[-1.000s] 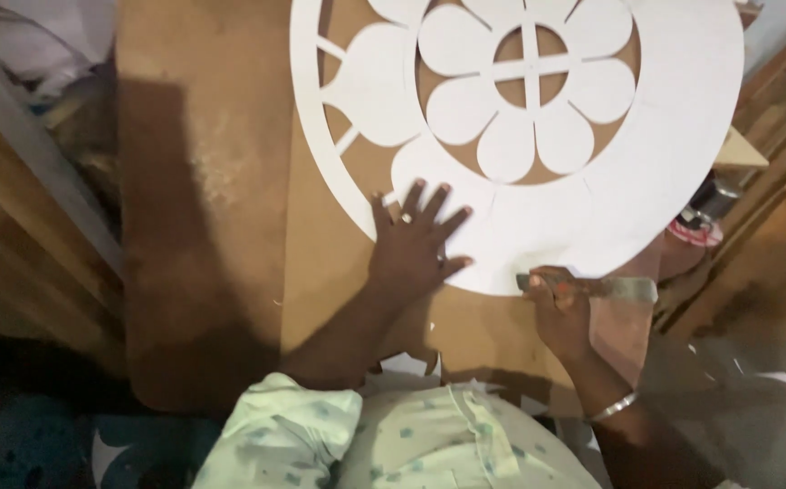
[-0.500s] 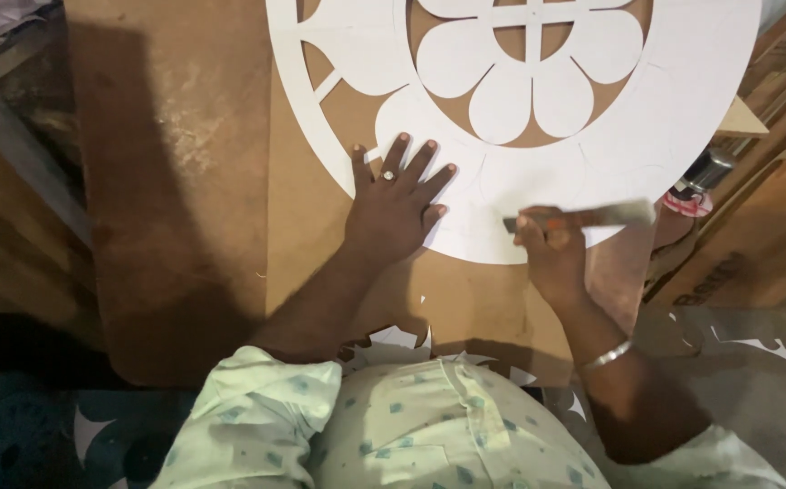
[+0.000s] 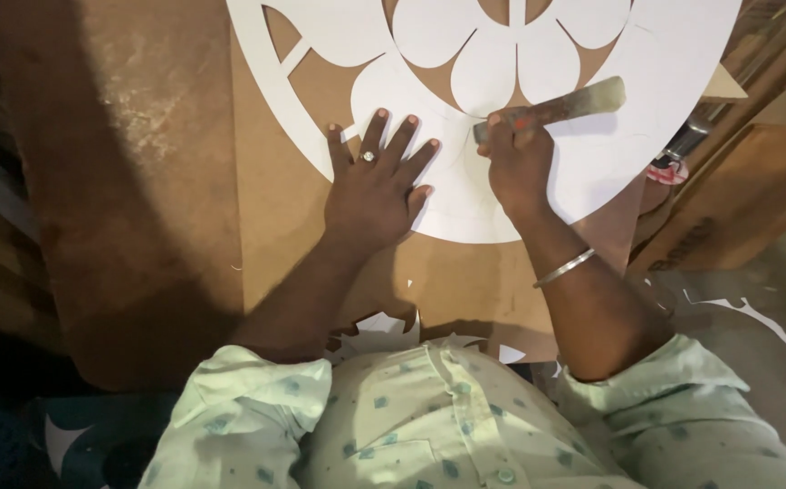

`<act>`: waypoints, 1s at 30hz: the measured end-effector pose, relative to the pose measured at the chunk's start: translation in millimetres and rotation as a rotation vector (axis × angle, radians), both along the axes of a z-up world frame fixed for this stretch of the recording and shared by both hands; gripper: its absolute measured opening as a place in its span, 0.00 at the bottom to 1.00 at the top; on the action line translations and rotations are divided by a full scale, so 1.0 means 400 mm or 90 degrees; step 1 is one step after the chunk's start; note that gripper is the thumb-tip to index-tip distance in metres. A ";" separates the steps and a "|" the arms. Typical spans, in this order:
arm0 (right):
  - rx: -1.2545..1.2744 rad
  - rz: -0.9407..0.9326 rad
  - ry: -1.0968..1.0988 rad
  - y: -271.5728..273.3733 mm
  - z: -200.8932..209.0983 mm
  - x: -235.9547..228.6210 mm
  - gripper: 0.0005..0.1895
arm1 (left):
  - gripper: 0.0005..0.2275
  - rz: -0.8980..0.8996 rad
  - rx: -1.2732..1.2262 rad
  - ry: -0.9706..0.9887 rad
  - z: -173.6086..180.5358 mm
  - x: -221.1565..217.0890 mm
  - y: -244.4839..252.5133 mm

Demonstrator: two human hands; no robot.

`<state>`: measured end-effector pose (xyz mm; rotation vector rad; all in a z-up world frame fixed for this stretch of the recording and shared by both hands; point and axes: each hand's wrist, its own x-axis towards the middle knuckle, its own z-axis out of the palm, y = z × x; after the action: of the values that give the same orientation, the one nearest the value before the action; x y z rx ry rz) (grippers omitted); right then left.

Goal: Scraping and finishing the edges of a decorative circular wooden panel.

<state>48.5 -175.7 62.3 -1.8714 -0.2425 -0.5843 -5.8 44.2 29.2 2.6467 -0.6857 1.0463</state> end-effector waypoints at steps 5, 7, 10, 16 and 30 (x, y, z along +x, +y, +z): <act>-0.083 -0.046 -0.051 0.011 0.002 0.001 0.11 | 0.25 0.017 0.004 0.008 -0.006 0.005 -0.004; -0.082 -0.044 -0.056 0.009 -0.001 0.004 0.11 | 0.25 0.016 0.002 0.013 -0.008 0.006 -0.004; -0.085 -0.044 -0.065 0.009 -0.003 0.006 0.11 | 0.25 0.017 0.002 0.019 -0.011 0.007 -0.004; -0.100 -0.054 -0.059 0.008 -0.006 0.005 0.12 | 0.25 0.017 0.000 0.033 -0.008 0.008 -0.006; -0.097 -0.040 -0.089 0.004 -0.017 0.013 0.11 | 0.25 0.011 -0.006 0.019 -0.013 0.009 -0.004</act>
<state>53.9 -174.1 55.7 -1.9933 -0.3279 -0.7589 -2.2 42.7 24.0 2.6593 -0.6521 1.0105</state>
